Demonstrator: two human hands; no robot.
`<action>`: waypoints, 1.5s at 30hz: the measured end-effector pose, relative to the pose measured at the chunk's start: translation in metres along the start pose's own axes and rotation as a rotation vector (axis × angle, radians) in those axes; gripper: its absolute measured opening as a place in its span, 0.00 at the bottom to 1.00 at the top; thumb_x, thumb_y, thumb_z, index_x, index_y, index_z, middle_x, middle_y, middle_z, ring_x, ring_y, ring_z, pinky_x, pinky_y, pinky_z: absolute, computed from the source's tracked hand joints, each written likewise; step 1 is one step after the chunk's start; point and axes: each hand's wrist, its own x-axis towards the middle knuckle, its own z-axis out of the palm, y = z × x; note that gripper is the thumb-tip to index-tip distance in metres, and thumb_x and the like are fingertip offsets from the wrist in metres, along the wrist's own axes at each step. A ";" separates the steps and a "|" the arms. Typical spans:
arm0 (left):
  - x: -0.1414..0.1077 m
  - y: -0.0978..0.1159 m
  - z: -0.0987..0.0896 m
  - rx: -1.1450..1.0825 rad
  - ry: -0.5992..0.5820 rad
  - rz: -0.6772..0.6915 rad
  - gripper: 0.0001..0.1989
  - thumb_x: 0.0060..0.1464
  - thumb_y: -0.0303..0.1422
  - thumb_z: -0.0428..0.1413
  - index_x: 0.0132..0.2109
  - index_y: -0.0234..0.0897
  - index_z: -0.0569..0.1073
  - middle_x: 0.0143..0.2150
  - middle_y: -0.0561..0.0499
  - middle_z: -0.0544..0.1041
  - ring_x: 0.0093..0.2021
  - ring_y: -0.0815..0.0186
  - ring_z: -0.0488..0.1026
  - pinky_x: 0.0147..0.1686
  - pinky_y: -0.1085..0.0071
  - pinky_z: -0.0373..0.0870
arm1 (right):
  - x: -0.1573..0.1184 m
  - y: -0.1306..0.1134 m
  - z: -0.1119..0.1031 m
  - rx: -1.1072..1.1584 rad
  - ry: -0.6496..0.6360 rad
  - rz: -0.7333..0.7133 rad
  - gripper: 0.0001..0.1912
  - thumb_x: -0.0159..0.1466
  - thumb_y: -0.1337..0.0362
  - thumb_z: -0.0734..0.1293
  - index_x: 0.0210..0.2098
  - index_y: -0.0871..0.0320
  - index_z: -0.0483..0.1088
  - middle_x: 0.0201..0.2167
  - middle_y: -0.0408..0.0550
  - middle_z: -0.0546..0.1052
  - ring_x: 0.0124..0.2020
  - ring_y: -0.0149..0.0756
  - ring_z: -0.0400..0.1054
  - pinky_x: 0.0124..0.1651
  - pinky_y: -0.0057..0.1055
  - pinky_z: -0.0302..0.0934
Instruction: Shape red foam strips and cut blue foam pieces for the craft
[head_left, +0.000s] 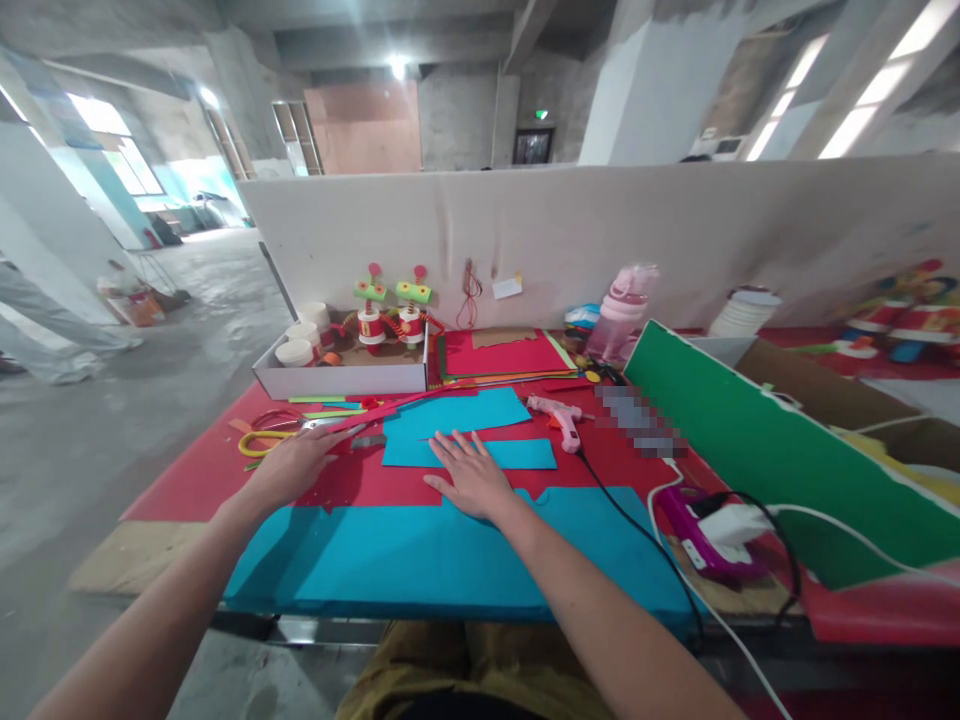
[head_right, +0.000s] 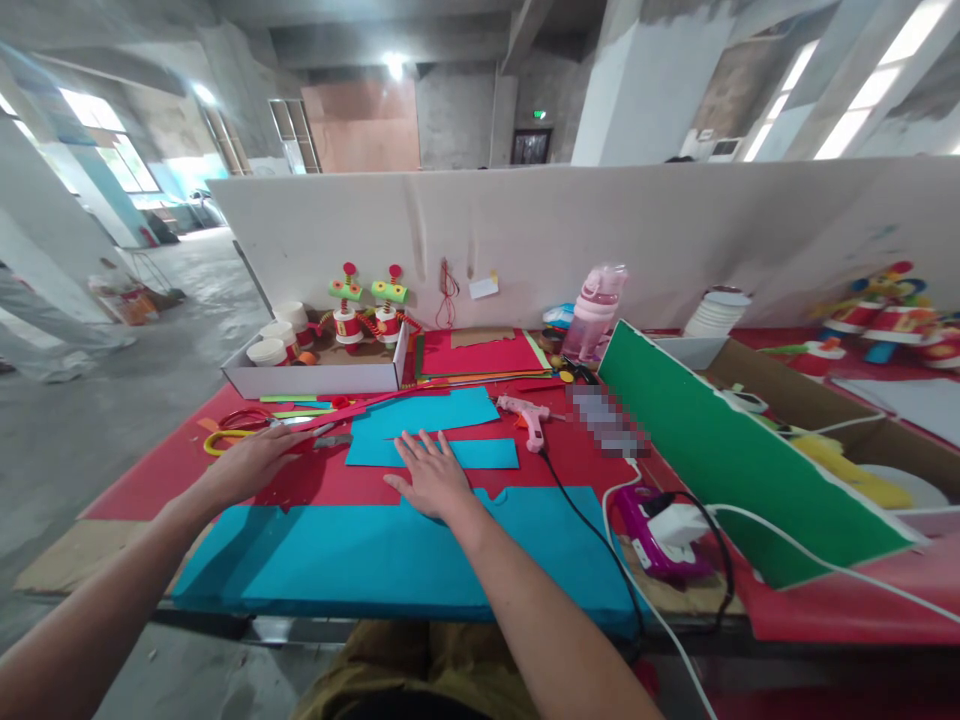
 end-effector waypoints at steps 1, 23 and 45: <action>-0.001 0.000 -0.001 0.011 -0.009 0.005 0.25 0.61 0.30 0.41 0.65 0.47 0.59 0.59 0.44 0.68 0.54 0.56 0.69 0.49 0.63 0.67 | 0.000 0.000 0.000 -0.002 -0.002 0.000 0.40 0.65 0.38 0.41 0.69 0.53 0.43 0.69 0.43 0.44 0.70 0.45 0.35 0.68 0.48 0.27; 0.006 -0.006 0.003 -0.008 0.045 -0.005 0.22 0.59 0.31 0.44 0.58 0.45 0.69 0.53 0.44 0.71 0.52 0.55 0.69 0.51 0.60 0.65 | 0.000 0.000 0.000 -0.029 -0.010 0.008 0.39 0.65 0.39 0.41 0.69 0.53 0.43 0.70 0.43 0.43 0.70 0.45 0.34 0.68 0.48 0.27; 0.005 -0.009 0.009 0.006 0.058 0.019 0.23 0.60 0.33 0.41 0.60 0.43 0.67 0.54 0.43 0.71 0.52 0.55 0.69 0.49 0.61 0.66 | 0.000 -0.001 -0.001 -0.042 -0.015 0.009 0.39 0.65 0.39 0.42 0.69 0.53 0.42 0.69 0.44 0.44 0.70 0.45 0.34 0.68 0.48 0.26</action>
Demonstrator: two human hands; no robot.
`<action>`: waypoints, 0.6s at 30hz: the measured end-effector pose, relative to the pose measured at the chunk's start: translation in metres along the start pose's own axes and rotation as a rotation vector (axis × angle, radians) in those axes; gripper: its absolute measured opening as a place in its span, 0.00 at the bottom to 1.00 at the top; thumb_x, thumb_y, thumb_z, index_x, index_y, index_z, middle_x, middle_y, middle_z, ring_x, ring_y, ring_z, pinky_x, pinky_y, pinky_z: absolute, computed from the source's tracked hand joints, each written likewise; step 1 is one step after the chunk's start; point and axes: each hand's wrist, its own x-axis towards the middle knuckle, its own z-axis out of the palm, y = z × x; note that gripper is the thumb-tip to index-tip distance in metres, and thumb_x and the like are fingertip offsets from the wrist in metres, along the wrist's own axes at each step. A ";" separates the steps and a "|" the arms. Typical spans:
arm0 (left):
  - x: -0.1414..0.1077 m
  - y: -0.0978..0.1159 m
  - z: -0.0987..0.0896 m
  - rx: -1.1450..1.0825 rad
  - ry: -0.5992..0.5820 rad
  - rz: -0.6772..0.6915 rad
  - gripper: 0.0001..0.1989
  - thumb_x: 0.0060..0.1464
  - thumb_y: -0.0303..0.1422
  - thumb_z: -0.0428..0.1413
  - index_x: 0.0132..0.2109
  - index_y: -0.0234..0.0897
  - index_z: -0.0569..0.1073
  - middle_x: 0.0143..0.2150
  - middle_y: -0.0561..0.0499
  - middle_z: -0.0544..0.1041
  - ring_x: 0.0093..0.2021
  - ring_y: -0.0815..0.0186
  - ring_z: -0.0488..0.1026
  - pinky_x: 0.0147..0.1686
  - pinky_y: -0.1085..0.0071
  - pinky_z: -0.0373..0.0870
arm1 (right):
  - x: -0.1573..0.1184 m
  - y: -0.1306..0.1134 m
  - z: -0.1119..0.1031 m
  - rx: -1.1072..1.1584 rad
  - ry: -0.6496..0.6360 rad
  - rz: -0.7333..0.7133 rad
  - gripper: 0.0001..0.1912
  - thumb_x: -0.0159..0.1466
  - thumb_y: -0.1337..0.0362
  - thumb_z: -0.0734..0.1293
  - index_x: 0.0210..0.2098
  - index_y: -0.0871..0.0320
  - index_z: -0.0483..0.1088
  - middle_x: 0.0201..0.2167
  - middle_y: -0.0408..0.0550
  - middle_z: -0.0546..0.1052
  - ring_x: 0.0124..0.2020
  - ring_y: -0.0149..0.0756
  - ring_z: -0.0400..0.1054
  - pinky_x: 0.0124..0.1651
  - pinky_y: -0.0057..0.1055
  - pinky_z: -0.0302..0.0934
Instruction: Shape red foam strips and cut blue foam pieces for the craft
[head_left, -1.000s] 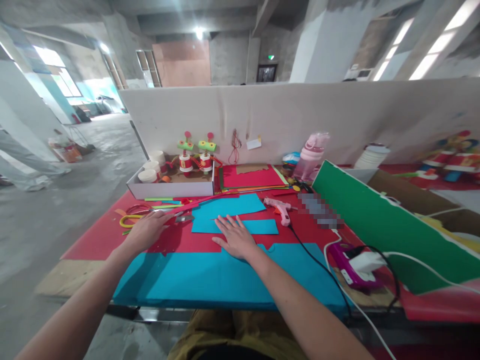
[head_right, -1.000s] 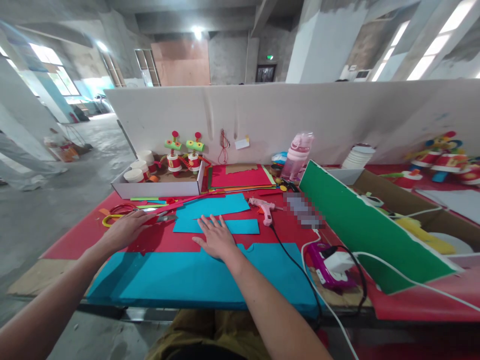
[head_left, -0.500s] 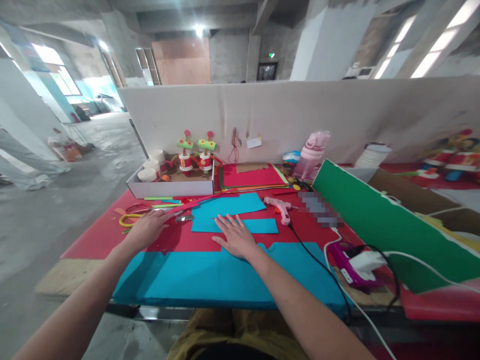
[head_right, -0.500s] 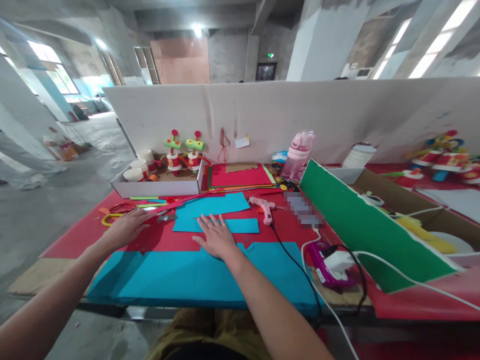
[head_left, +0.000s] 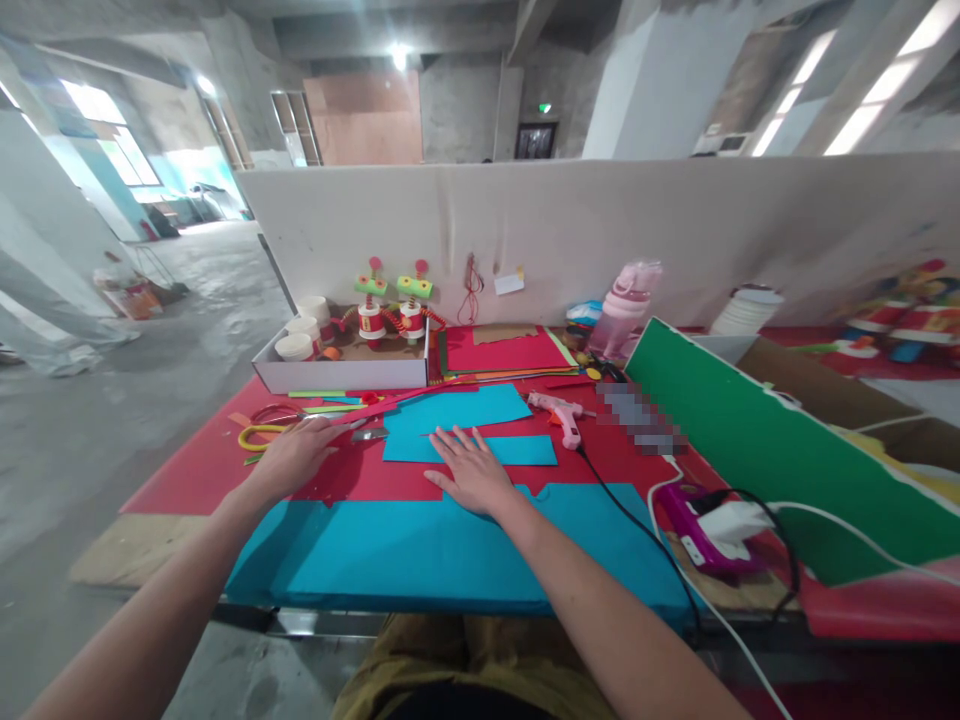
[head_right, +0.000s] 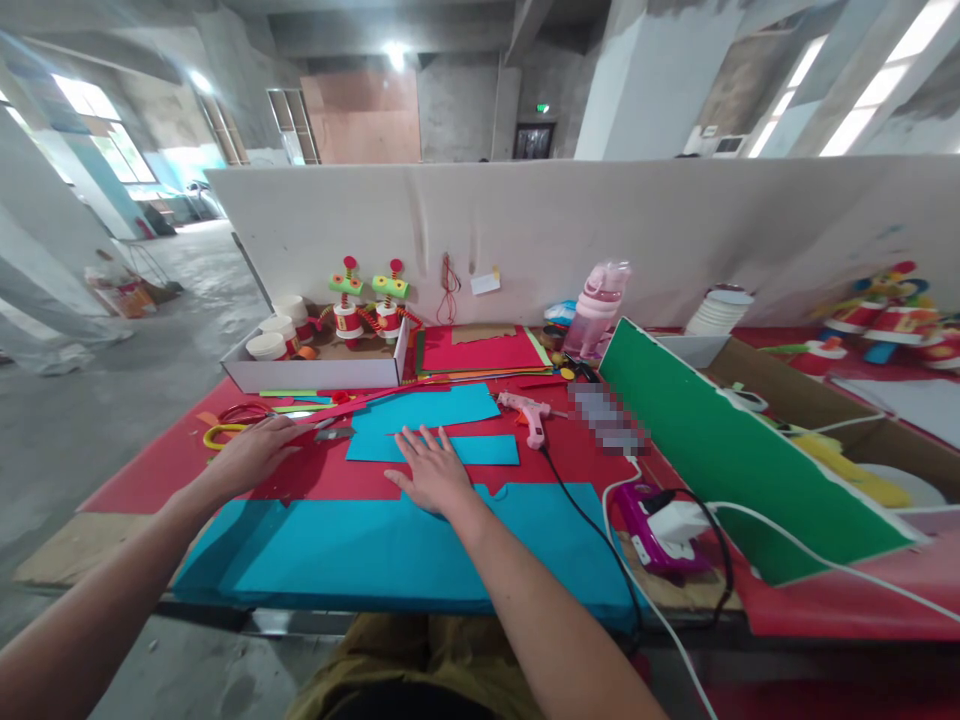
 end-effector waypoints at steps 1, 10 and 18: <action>0.000 0.000 0.000 -0.006 -0.003 0.001 0.23 0.60 0.33 0.41 0.60 0.43 0.67 0.55 0.44 0.70 0.52 0.55 0.69 0.50 0.60 0.66 | 0.000 0.000 0.000 0.000 -0.002 0.000 0.39 0.65 0.39 0.42 0.69 0.53 0.42 0.69 0.44 0.44 0.70 0.45 0.34 0.68 0.48 0.26; -0.001 0.001 -0.001 -0.015 0.028 -0.028 0.22 0.61 0.33 0.42 0.58 0.44 0.68 0.53 0.44 0.72 0.51 0.56 0.70 0.48 0.63 0.67 | 0.001 0.002 0.002 0.007 0.011 -0.009 0.40 0.65 0.39 0.41 0.68 0.54 0.44 0.69 0.44 0.44 0.70 0.45 0.34 0.68 0.48 0.27; -0.002 0.003 -0.002 -0.025 0.000 -0.013 0.23 0.60 0.30 0.42 0.59 0.46 0.67 0.55 0.45 0.71 0.53 0.56 0.69 0.49 0.62 0.66 | 0.000 0.001 0.001 -0.005 0.013 -0.010 0.39 0.66 0.40 0.41 0.69 0.54 0.43 0.69 0.44 0.45 0.70 0.45 0.35 0.69 0.48 0.27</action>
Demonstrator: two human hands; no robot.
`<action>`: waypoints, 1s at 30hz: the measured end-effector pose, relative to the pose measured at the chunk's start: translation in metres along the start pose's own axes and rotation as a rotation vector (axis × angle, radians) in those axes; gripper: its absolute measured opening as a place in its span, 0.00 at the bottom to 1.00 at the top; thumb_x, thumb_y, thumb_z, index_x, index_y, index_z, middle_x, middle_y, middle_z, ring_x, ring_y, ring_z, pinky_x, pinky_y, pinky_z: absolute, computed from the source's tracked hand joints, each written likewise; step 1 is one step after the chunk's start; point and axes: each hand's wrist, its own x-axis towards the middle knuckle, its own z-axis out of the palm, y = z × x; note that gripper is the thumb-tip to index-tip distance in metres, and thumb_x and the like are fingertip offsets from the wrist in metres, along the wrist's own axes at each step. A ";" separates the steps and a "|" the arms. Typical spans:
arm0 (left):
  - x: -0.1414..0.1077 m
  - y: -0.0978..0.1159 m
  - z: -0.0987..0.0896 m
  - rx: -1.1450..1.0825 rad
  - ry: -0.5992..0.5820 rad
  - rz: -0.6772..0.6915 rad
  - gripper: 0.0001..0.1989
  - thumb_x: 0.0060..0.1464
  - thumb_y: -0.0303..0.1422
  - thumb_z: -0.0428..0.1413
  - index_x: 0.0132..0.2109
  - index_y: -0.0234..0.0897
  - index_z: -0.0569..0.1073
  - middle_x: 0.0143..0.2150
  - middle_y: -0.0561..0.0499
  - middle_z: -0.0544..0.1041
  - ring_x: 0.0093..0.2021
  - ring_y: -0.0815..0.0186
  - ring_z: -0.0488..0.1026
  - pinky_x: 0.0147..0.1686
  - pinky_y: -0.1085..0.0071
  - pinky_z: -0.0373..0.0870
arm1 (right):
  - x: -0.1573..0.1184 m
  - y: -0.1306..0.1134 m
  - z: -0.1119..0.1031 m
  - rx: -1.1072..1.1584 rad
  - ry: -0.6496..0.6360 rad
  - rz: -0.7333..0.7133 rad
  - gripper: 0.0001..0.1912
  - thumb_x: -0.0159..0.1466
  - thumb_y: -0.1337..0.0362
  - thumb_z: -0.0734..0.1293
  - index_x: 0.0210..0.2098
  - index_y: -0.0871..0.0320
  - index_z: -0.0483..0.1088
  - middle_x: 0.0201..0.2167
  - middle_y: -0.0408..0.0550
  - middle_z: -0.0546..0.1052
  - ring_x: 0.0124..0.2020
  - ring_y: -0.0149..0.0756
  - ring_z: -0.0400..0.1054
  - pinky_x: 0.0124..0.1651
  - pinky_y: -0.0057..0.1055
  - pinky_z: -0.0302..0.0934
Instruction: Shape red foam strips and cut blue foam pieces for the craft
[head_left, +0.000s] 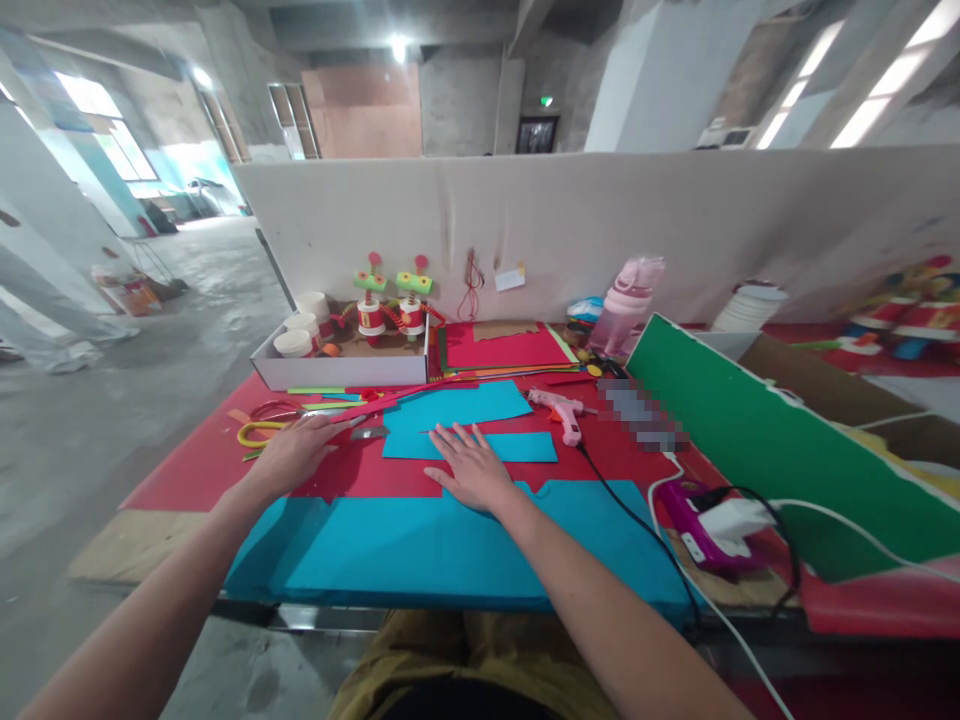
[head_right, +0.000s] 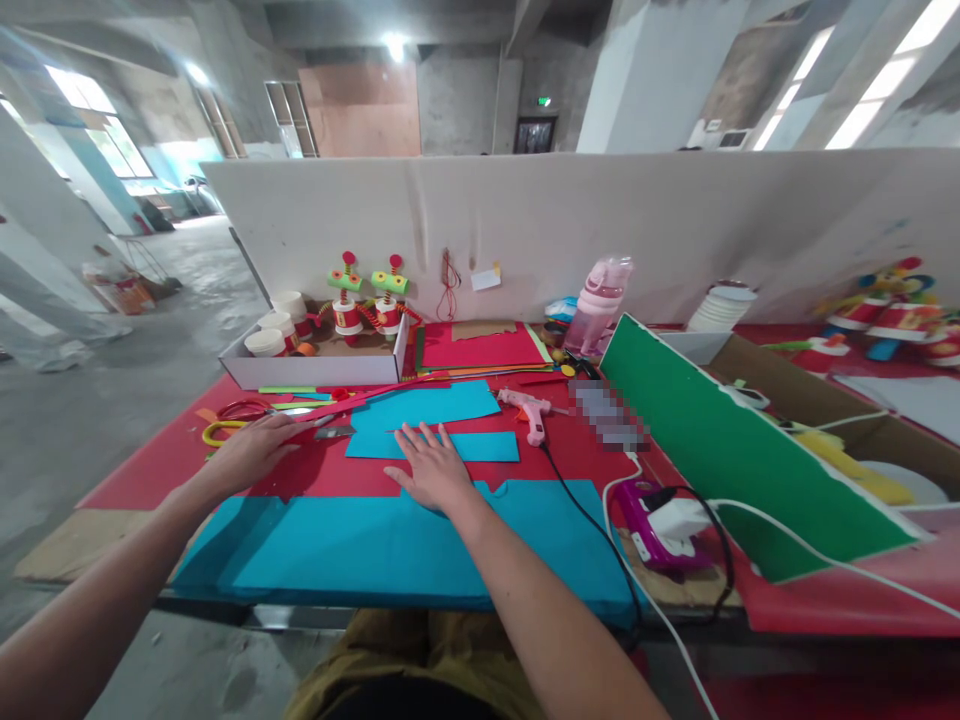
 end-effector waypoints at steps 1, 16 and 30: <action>0.000 0.000 0.000 0.010 0.002 -0.004 0.23 0.60 0.30 0.41 0.59 0.46 0.67 0.55 0.45 0.71 0.53 0.56 0.69 0.48 0.62 0.66 | 0.000 0.000 0.000 -0.002 0.003 0.000 0.39 0.66 0.40 0.41 0.69 0.54 0.43 0.69 0.44 0.45 0.70 0.45 0.35 0.69 0.48 0.27; -0.001 -0.004 0.001 0.044 0.017 -0.006 0.22 0.61 0.33 0.41 0.60 0.45 0.67 0.54 0.44 0.71 0.53 0.54 0.69 0.47 0.62 0.67 | -0.001 0.000 0.000 0.002 0.002 0.001 0.39 0.66 0.40 0.41 0.69 0.54 0.43 0.69 0.44 0.45 0.70 0.45 0.34 0.69 0.47 0.27; -0.004 -0.008 0.010 -0.043 0.023 0.064 0.24 0.62 0.34 0.41 0.63 0.47 0.63 0.61 0.45 0.67 0.55 0.54 0.68 0.51 0.60 0.66 | 0.000 0.002 0.004 0.007 0.041 -0.006 0.38 0.66 0.40 0.44 0.68 0.53 0.45 0.69 0.44 0.47 0.70 0.45 0.37 0.68 0.49 0.29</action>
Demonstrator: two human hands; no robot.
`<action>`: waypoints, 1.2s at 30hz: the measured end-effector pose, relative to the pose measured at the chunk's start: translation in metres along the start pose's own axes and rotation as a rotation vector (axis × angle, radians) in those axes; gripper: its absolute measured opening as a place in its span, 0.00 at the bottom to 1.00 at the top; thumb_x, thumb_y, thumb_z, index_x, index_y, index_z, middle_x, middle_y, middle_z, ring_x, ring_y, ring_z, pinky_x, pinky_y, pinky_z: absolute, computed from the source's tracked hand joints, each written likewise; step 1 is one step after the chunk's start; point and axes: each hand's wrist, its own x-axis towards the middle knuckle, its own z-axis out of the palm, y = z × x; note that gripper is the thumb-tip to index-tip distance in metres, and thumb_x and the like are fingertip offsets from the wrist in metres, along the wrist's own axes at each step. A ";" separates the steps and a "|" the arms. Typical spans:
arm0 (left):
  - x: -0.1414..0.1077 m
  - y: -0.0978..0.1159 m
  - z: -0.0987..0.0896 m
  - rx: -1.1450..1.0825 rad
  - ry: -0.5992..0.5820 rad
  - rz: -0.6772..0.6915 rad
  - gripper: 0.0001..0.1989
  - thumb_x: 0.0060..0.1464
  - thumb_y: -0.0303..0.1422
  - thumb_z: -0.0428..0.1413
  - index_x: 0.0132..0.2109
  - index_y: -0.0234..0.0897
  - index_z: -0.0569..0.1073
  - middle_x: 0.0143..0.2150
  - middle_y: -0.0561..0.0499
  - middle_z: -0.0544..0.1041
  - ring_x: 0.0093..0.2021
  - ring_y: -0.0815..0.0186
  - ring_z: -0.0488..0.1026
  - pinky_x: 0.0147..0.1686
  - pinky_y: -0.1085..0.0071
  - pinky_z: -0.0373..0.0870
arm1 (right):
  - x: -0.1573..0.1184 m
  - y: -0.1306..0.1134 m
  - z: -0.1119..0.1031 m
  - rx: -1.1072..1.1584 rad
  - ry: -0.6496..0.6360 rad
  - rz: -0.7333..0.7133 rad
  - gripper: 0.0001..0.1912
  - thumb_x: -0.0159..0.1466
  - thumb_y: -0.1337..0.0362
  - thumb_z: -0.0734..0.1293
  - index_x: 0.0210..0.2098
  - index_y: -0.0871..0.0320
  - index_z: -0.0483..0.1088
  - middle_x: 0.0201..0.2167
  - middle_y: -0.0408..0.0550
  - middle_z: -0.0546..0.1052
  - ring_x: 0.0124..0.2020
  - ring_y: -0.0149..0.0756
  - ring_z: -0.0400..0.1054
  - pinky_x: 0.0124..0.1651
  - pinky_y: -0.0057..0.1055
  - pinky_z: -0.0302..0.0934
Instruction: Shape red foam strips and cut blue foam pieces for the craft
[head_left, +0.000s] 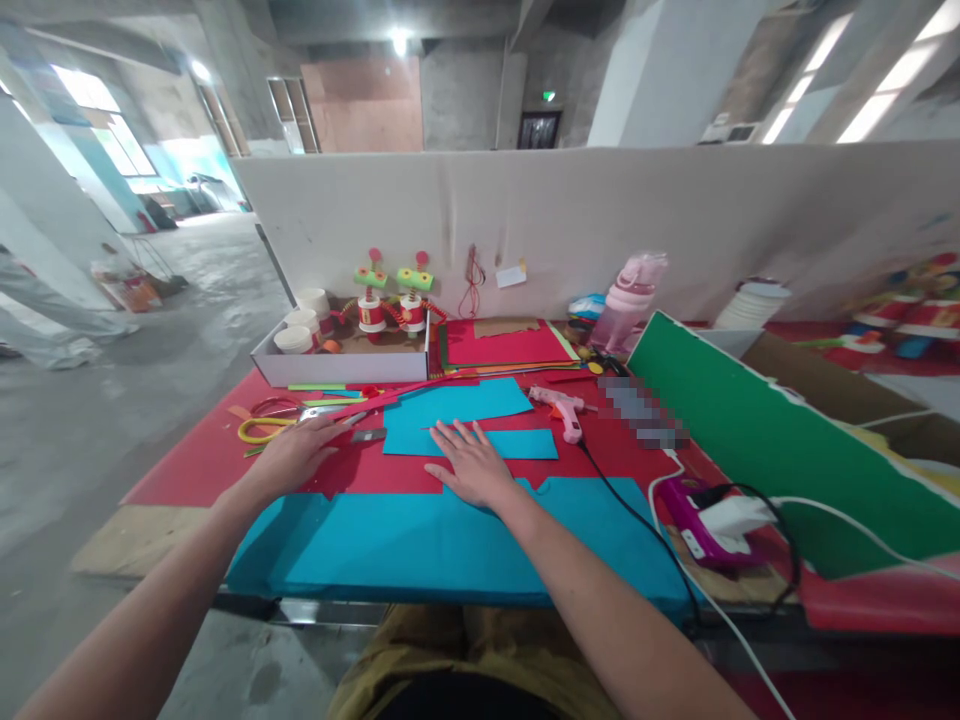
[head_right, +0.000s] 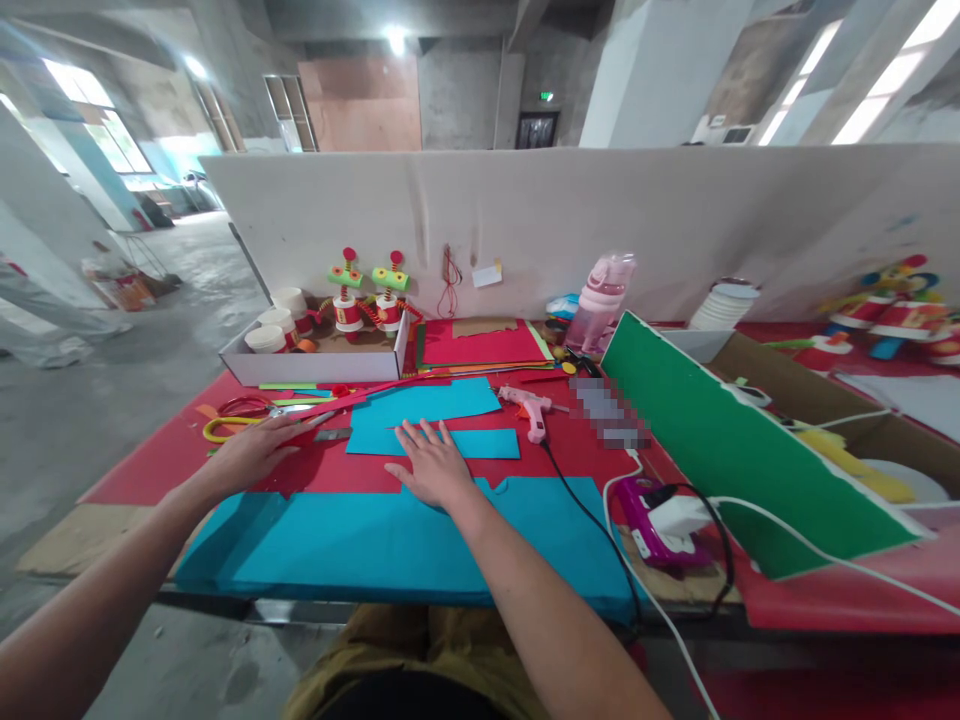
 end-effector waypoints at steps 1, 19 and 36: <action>-0.001 0.001 0.000 -0.027 0.002 0.018 0.23 0.62 0.36 0.41 0.63 0.48 0.63 0.61 0.45 0.67 0.55 0.54 0.68 0.51 0.60 0.66 | 0.000 0.000 0.001 0.002 0.000 -0.001 0.37 0.66 0.40 0.44 0.68 0.53 0.45 0.69 0.44 0.47 0.69 0.45 0.37 0.68 0.49 0.29; 0.035 0.018 -0.010 -0.097 0.007 0.083 0.20 0.61 0.35 0.46 0.58 0.45 0.70 0.53 0.45 0.73 0.52 0.57 0.70 0.50 0.64 0.66 | 0.042 0.005 0.004 0.284 0.140 -0.282 0.22 0.67 0.57 0.61 0.59 0.52 0.65 0.64 0.49 0.61 0.66 0.43 0.50 0.65 0.45 0.48; 0.019 0.011 0.019 0.057 -0.011 0.215 0.29 0.57 0.22 0.46 0.63 0.50 0.61 0.57 0.46 0.70 0.59 0.58 0.63 0.55 0.60 0.60 | 0.054 0.004 0.012 0.230 0.148 -0.144 0.20 0.66 0.72 0.58 0.54 0.53 0.70 0.60 0.50 0.66 0.65 0.45 0.52 0.66 0.52 0.45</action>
